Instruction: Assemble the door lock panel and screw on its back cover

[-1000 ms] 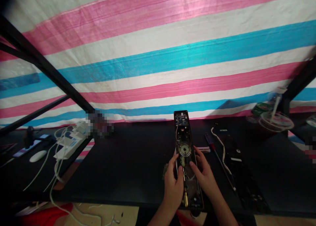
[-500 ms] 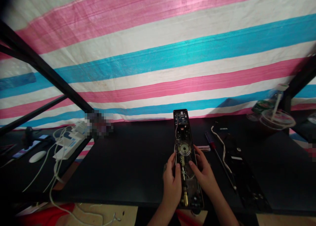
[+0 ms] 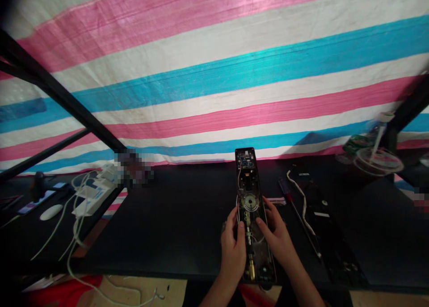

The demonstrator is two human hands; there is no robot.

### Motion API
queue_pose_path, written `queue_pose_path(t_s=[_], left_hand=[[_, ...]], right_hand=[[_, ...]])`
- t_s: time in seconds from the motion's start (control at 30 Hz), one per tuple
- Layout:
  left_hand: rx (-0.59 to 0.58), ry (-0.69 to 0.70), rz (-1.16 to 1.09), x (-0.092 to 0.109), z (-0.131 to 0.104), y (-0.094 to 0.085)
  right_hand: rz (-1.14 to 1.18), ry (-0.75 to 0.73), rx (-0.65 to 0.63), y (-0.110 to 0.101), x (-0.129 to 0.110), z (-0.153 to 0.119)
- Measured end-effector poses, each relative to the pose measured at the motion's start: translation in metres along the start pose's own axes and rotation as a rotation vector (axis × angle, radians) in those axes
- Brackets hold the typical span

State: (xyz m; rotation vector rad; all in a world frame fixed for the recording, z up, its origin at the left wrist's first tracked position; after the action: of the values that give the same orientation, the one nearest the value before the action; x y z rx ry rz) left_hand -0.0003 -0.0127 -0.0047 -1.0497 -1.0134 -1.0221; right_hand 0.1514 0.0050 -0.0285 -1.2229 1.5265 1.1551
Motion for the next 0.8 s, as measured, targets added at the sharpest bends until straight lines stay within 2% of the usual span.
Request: queue_pose_path(t_s=[0.8], left_hand=[[-0.017,0.005,-0.027,0.0031,0.0017,-0.0004]], right_hand=[[0.01,0.009,0.021,0.0005,-0.0058,0.0007]])
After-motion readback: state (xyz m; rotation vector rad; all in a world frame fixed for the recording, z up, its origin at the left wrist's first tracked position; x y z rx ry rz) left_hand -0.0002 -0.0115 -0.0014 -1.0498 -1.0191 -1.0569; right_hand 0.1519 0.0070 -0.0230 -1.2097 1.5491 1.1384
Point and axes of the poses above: each hand's wrist, its own z-axis towards the middle knuckle, its own y-axis out of the palm, x = y × z, the point moved 3 cm from there along z, towards the middle knuckle, and after that the axes turned 9 degrees about y, right-handed, at the moved point
